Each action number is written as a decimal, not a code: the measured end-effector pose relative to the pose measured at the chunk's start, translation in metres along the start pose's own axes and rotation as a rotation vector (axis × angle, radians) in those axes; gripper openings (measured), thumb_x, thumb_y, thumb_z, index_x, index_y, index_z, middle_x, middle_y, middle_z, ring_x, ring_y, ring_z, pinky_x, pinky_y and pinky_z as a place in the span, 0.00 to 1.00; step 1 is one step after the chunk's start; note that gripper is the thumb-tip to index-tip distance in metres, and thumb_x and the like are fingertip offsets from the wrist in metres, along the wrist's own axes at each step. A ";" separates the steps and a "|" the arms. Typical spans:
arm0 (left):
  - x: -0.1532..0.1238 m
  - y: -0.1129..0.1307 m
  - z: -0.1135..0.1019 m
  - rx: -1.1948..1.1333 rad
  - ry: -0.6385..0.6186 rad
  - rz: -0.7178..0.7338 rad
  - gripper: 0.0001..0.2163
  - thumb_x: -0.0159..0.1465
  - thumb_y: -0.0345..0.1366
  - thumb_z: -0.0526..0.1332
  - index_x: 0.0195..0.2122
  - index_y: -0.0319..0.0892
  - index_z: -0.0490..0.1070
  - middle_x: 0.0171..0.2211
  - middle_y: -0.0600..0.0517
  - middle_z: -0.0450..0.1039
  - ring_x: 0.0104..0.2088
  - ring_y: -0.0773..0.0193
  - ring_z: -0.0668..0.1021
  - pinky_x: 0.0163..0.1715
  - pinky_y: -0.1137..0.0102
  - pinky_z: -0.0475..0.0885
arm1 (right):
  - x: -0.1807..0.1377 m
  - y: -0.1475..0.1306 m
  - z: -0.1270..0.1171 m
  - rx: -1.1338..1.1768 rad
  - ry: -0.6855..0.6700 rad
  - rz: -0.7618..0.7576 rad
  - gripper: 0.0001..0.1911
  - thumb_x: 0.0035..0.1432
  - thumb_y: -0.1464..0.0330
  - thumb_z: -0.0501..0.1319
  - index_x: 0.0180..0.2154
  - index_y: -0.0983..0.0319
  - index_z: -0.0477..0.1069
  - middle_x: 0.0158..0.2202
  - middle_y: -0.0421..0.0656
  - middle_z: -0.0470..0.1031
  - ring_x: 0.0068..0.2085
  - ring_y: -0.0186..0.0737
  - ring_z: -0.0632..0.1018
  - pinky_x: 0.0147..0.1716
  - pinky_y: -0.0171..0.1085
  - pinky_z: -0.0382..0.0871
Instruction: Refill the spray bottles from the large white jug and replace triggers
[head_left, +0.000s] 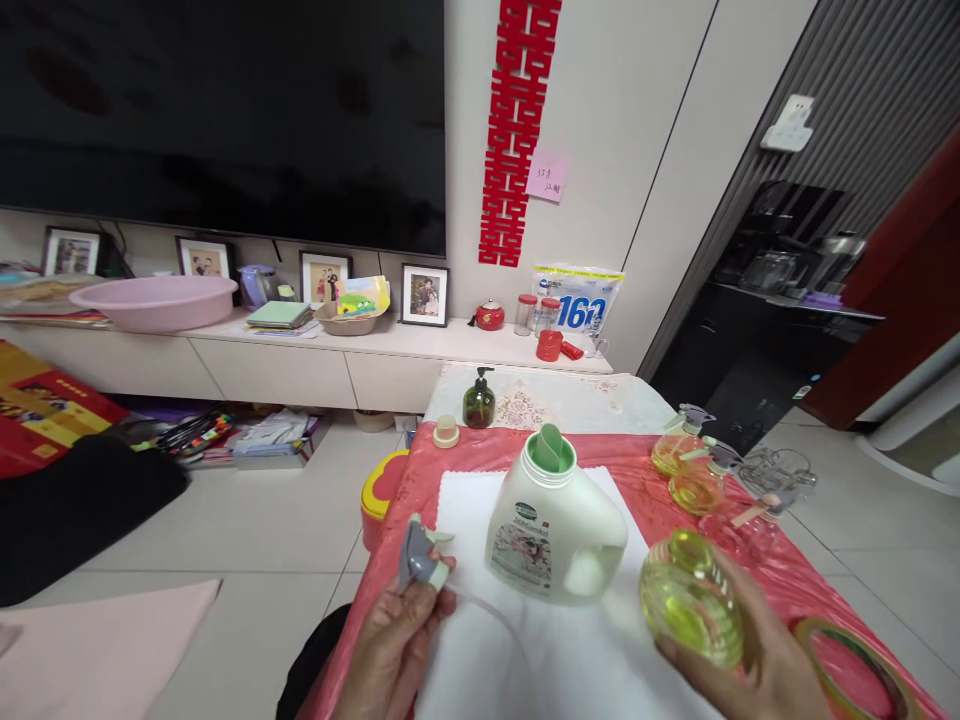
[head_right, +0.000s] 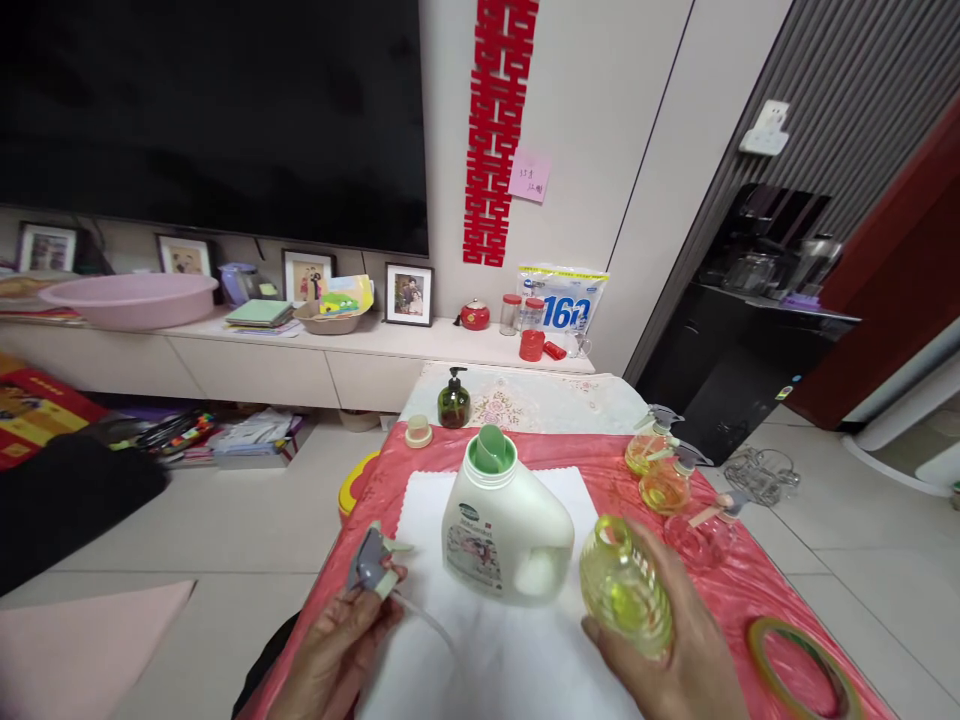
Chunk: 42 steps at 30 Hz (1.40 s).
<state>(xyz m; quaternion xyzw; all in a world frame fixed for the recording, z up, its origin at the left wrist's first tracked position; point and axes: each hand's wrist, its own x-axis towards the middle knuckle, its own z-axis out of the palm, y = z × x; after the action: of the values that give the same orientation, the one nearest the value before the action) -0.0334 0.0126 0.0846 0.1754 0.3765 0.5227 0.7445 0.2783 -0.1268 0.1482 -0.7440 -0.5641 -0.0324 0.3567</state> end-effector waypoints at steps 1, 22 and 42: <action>0.003 -0.013 -0.007 0.013 -0.003 0.010 0.23 0.42 0.39 0.83 0.39 0.41 0.84 0.38 0.46 0.84 0.30 0.63 0.80 0.35 0.70 0.79 | 0.017 -0.005 -0.008 -0.089 0.030 -0.082 0.35 0.65 0.47 0.61 0.66 0.57 0.61 0.58 0.46 0.71 0.53 0.49 0.77 0.45 0.39 0.77; 0.013 -0.049 -0.046 0.080 -0.096 -0.044 0.21 0.46 0.43 0.81 0.41 0.43 0.84 0.43 0.43 0.85 0.41 0.57 0.82 0.42 0.67 0.76 | 0.143 -0.079 -0.029 -0.638 0.116 -0.756 0.32 0.54 0.74 0.54 0.62 0.64 0.60 0.55 0.51 0.66 0.52 0.52 0.69 0.44 0.44 0.63; 0.009 -0.052 -0.038 0.062 -0.028 -0.005 0.23 0.43 0.44 0.82 0.39 0.43 0.83 0.40 0.45 0.85 0.35 0.59 0.82 0.39 0.68 0.76 | 0.153 -0.092 -0.033 -0.758 0.116 -0.772 0.33 0.48 0.79 0.55 0.58 0.62 0.67 0.57 0.51 0.67 0.55 0.51 0.69 0.50 0.47 0.61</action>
<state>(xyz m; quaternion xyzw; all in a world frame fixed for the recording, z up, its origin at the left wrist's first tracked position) -0.0270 -0.0041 0.0223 0.2047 0.3826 0.5063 0.7452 0.2659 -0.0107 0.2866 -0.5563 -0.7244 -0.4032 0.0562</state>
